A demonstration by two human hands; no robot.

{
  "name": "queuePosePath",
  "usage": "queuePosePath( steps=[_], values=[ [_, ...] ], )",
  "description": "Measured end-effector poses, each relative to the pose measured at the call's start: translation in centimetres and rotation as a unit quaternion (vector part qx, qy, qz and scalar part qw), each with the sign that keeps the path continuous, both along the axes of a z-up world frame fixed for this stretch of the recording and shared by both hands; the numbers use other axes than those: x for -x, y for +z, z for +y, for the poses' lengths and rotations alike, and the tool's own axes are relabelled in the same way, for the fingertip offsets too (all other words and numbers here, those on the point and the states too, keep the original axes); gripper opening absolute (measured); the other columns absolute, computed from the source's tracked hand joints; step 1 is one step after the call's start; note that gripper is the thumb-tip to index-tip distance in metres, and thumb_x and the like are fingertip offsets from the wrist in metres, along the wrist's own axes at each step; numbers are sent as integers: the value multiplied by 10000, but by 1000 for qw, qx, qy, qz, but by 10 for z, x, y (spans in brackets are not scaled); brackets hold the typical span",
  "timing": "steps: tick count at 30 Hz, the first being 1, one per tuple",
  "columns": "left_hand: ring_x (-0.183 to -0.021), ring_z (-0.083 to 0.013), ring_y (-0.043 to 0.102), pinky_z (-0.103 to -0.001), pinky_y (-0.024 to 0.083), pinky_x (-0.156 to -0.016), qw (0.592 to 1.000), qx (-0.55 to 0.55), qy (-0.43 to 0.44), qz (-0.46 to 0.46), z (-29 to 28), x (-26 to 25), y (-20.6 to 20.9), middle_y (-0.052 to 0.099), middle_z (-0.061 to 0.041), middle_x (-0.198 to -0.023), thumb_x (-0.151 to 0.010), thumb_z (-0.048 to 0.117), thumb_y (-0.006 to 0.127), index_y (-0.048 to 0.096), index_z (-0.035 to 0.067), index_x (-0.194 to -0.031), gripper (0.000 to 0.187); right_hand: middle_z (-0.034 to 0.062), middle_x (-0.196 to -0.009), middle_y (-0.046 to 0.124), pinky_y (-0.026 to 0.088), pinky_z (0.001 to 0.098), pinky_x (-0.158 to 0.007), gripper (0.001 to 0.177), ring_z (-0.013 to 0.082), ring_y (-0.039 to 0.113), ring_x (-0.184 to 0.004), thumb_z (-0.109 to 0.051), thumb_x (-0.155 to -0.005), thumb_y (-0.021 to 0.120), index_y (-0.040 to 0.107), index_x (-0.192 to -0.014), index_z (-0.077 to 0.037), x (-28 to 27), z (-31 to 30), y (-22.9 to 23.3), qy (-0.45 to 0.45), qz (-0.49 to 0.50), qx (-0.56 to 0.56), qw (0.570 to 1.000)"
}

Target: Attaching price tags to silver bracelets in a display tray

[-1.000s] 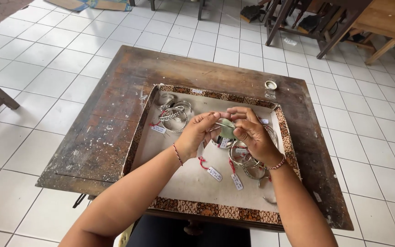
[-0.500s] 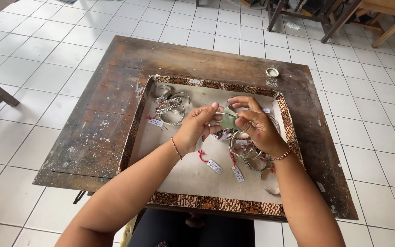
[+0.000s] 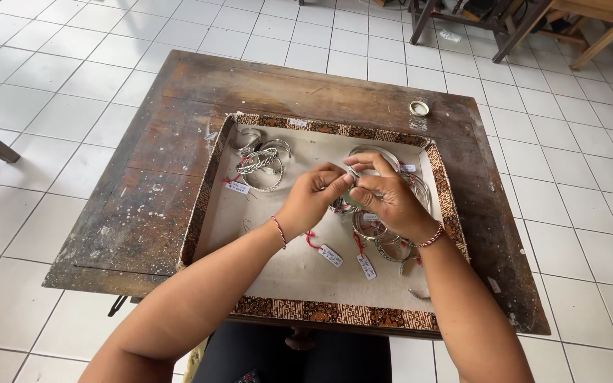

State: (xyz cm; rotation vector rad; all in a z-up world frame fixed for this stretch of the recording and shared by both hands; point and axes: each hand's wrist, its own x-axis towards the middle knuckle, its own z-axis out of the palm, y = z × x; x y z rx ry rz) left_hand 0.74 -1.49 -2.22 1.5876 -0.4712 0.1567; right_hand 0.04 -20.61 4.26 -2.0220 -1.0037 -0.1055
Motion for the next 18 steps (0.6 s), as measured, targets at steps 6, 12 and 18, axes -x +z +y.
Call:
queuePosePath(
  steps=[6,12,18],
  values=[
    [-842,-85,716,-326,604,-896,936,302,-67,169,6,28,49,711,-48,-857,-1017,326,611,723,-44,-1092,393,179,-1350,518,370,560,-1066,423,391,523,-1277,-372,-1034,563,611,-773,-42,-3,-2,3,23,17,-73,997],
    [-733,-169,655,-245,587,-635,983,123,-53,125,-5,-2,8,695,-152,-827,-1006,393,667,733,5,-947,398,245,-1341,524,360,613,-1057,435,458,510,-1265,-362,-1024,563,600,-725,-48,0,-3,7,39,37,-68,996],
    [-1020,-221,663,-367,504,-943,998,37,-49,-25,8,11,30,685,-96,-943,-1024,273,648,628,77,-673,402,207,-1356,530,375,575,-1057,392,431,528,-1265,-331,-1015,595,606,-762,-32,0,2,3,49,20,-48,997]
  ],
)
